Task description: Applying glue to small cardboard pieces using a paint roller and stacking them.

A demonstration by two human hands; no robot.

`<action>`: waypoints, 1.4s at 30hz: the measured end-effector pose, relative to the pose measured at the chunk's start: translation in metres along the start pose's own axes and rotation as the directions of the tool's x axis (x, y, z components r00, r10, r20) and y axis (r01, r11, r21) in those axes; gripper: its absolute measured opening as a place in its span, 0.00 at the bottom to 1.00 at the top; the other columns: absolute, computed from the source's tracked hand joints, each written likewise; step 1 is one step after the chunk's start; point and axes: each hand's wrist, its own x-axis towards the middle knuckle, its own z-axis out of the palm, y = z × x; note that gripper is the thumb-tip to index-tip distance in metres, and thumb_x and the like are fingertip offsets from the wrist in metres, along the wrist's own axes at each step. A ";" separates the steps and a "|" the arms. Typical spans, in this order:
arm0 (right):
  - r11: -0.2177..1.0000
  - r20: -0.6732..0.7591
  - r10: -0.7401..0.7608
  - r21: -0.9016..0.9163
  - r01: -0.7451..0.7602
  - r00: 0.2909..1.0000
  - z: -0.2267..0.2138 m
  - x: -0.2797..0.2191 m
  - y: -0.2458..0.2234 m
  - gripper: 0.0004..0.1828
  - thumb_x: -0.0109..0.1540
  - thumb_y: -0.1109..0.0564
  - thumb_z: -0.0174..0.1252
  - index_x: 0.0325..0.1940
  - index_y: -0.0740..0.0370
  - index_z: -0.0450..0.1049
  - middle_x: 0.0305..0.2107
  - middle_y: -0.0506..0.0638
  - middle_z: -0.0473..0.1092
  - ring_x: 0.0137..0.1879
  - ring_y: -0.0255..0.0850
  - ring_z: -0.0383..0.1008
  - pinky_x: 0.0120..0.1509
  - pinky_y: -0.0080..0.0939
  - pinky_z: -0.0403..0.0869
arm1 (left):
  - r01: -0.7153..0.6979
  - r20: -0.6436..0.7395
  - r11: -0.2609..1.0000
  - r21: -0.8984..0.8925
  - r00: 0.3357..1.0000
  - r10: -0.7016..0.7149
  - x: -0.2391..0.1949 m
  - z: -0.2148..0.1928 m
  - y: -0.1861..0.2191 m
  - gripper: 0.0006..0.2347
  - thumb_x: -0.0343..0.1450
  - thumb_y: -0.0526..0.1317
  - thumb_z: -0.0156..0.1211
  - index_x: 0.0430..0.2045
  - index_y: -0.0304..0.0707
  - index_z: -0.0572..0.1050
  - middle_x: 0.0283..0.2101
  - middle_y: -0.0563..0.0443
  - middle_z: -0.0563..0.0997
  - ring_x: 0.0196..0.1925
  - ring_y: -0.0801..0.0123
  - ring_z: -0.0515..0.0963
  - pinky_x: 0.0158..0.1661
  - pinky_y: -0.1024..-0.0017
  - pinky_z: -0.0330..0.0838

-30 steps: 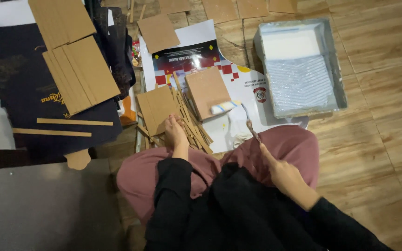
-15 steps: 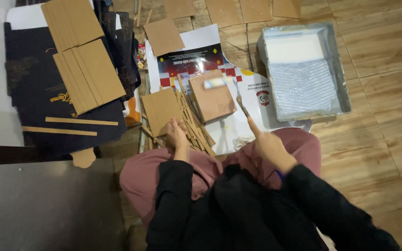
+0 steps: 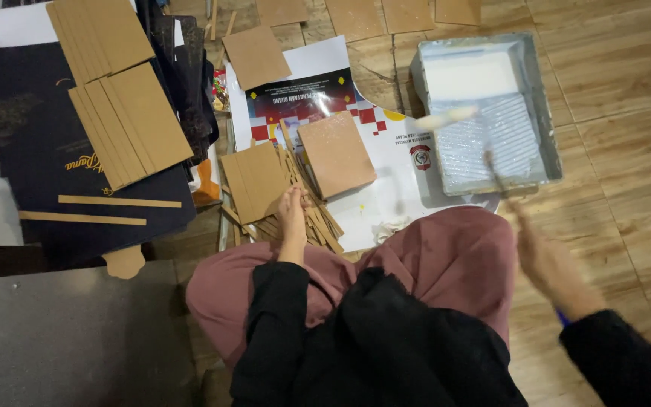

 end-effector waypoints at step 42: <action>0.394 0.122 0.113 0.905 -0.157 0.986 0.095 0.173 -0.158 0.15 0.54 0.59 0.55 0.42 0.69 0.73 0.32 0.61 0.68 0.38 0.42 0.68 0.34 0.45 0.75 | -0.216 0.261 0.895 0.391 0.958 0.117 -0.037 0.012 0.040 0.15 0.68 0.44 0.53 0.48 0.44 0.70 0.45 0.47 0.71 0.46 0.62 0.69 0.47 0.67 0.63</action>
